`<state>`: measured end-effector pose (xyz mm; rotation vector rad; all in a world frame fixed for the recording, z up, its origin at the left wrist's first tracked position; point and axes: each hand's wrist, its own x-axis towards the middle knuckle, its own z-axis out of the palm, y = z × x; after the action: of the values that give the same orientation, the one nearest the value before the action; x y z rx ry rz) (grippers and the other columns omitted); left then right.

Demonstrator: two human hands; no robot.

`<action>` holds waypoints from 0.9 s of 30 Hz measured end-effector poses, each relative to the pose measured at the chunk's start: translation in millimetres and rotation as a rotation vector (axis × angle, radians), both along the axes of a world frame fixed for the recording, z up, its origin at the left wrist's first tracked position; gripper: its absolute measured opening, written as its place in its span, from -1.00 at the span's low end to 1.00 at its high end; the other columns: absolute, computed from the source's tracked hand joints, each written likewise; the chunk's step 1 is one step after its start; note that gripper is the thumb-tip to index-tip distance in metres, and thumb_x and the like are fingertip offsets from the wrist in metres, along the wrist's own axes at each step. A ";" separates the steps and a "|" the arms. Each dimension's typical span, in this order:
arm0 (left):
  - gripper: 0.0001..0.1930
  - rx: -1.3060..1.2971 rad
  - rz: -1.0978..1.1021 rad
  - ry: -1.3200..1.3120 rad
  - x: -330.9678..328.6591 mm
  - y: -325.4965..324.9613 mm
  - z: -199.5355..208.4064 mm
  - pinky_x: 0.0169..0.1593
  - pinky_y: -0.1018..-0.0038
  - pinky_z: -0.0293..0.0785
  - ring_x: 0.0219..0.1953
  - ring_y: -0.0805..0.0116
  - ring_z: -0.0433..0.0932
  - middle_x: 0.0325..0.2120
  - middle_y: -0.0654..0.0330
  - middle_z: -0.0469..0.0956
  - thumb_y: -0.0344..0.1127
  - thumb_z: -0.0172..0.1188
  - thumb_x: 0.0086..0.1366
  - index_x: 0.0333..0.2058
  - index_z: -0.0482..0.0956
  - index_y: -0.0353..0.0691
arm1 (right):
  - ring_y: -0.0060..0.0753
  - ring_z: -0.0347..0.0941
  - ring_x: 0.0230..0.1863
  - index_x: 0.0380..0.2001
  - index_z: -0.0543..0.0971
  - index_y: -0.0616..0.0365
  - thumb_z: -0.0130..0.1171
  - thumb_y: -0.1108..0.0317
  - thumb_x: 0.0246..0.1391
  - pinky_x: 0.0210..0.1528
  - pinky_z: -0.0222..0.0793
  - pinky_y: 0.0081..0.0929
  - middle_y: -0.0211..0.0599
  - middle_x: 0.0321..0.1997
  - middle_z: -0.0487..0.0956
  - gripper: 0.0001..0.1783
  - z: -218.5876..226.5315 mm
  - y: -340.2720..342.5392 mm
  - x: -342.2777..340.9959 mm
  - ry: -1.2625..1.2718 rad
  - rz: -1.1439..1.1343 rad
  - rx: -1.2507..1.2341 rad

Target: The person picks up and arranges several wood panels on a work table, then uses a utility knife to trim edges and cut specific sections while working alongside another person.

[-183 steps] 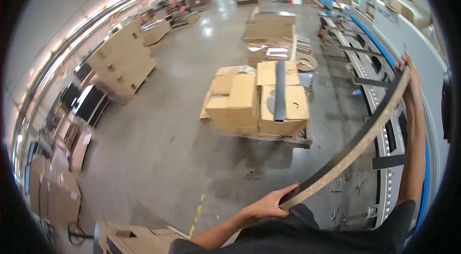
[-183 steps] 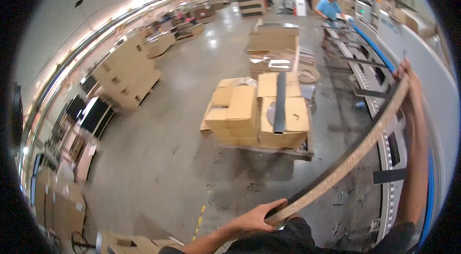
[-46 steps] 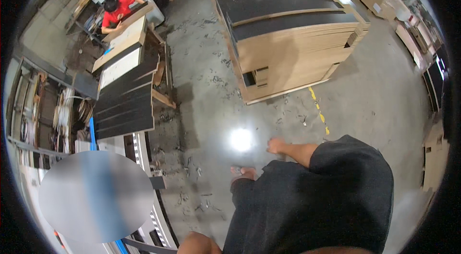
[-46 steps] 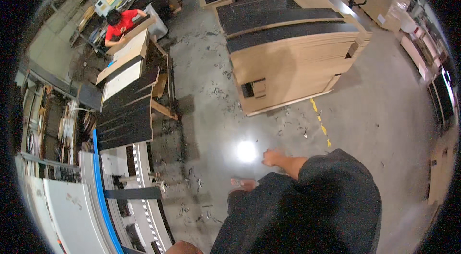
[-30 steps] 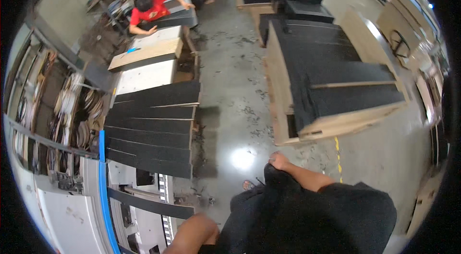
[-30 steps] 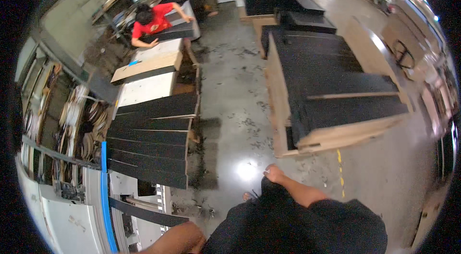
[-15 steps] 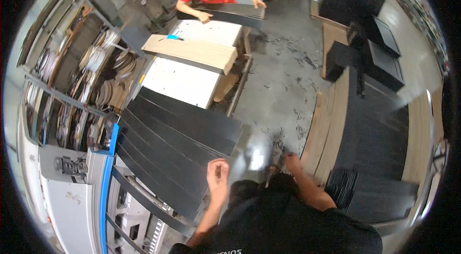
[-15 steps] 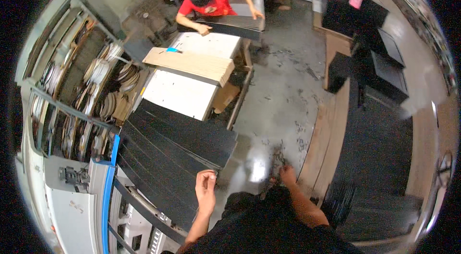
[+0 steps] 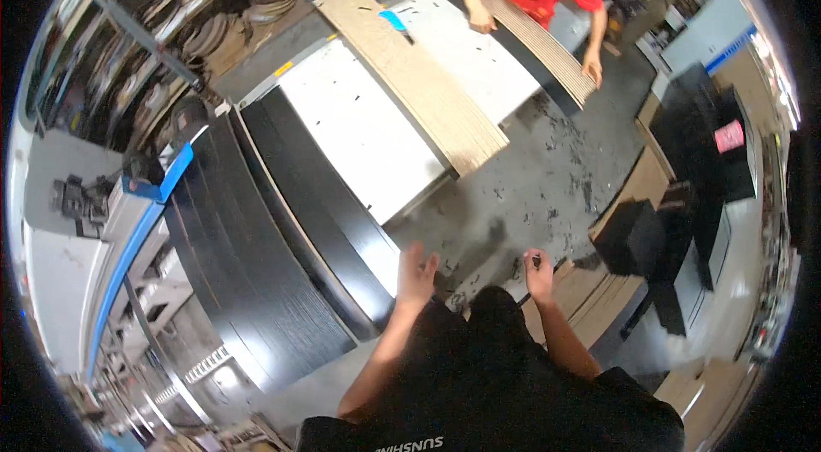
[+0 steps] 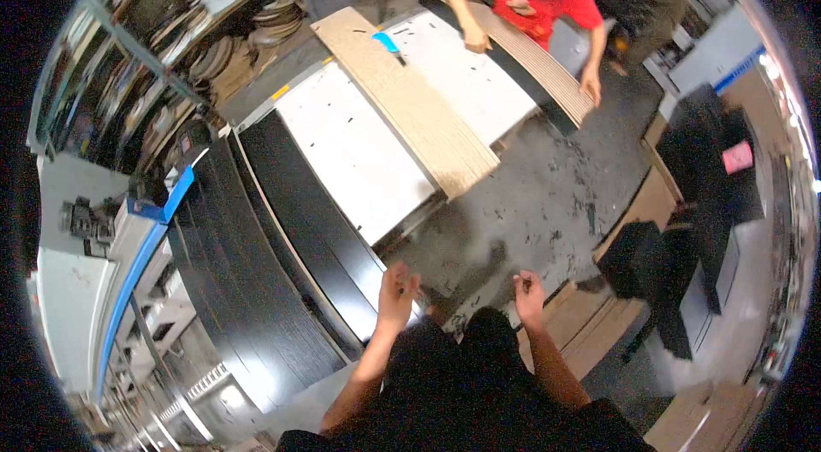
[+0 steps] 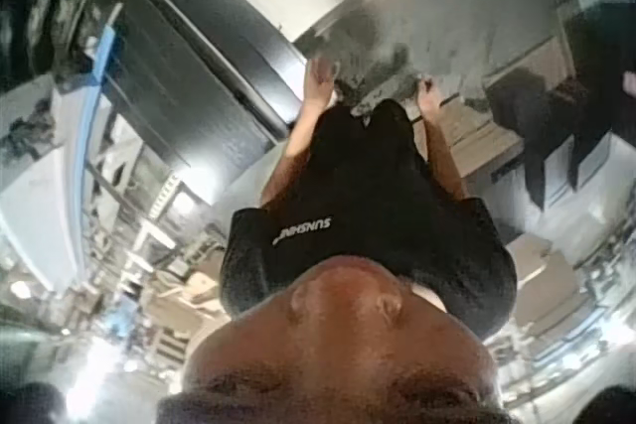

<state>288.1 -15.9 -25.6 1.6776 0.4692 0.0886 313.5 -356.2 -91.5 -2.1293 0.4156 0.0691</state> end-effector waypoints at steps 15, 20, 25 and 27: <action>-0.41 0.657 0.566 0.405 60.2 -60.6 -1.5 0.21 0.05 0.43 0.14 -0.20 0.51 0.01 -0.14 0.57 -0.18 0.40 0.29 0.19 0.46 -0.37 | 0.19 0.33 0.37 0.34 0.40 0.17 0.35 0.04 0.26 0.39 0.29 0.07 0.05 0.35 0.41 -0.29 65.7 107.0 374.0 -0.590 0.880 -0.250; -0.38 0.848 0.654 0.583 24.5 -91.6 -5.7 0.22 0.03 0.42 0.14 -0.20 0.49 0.03 -0.15 0.56 -0.10 0.37 0.31 0.20 0.45 -0.38 | 0.23 0.05 0.53 0.40 0.28 0.28 0.44 0.07 0.15 0.54 -0.04 0.17 0.14 0.49 0.17 -0.10 65.7 129.4 407.6 -0.453 1.130 -0.277; -0.32 0.966 0.734 0.655 -12.2 -72.6 15.9 0.21 0.01 0.41 0.12 -0.24 0.48 0.04 -0.20 0.54 0.02 0.37 0.31 0.18 0.46 -0.44 | 0.23 0.12 0.48 0.34 0.34 0.29 0.44 0.09 0.15 0.50 -0.01 0.18 0.10 0.43 0.24 -0.17 80.5 153.6 383.0 -0.532 1.222 -0.178; -0.29 1.006 0.763 0.683 -25.5 -49.6 24.0 0.20 0.01 0.42 0.13 -0.24 0.47 0.04 -0.20 0.53 0.05 0.37 0.30 0.18 0.46 -0.44 | 0.19 0.27 0.38 0.23 0.43 0.29 0.40 0.11 0.19 0.42 0.16 0.12 0.09 0.33 0.35 -0.31 95.7 173.3 349.9 -0.431 1.331 0.186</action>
<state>262.6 -65.5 -1.6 2.3852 1.7966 0.3575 663.4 -182.9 4.2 -1.8079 -1.2307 0.3701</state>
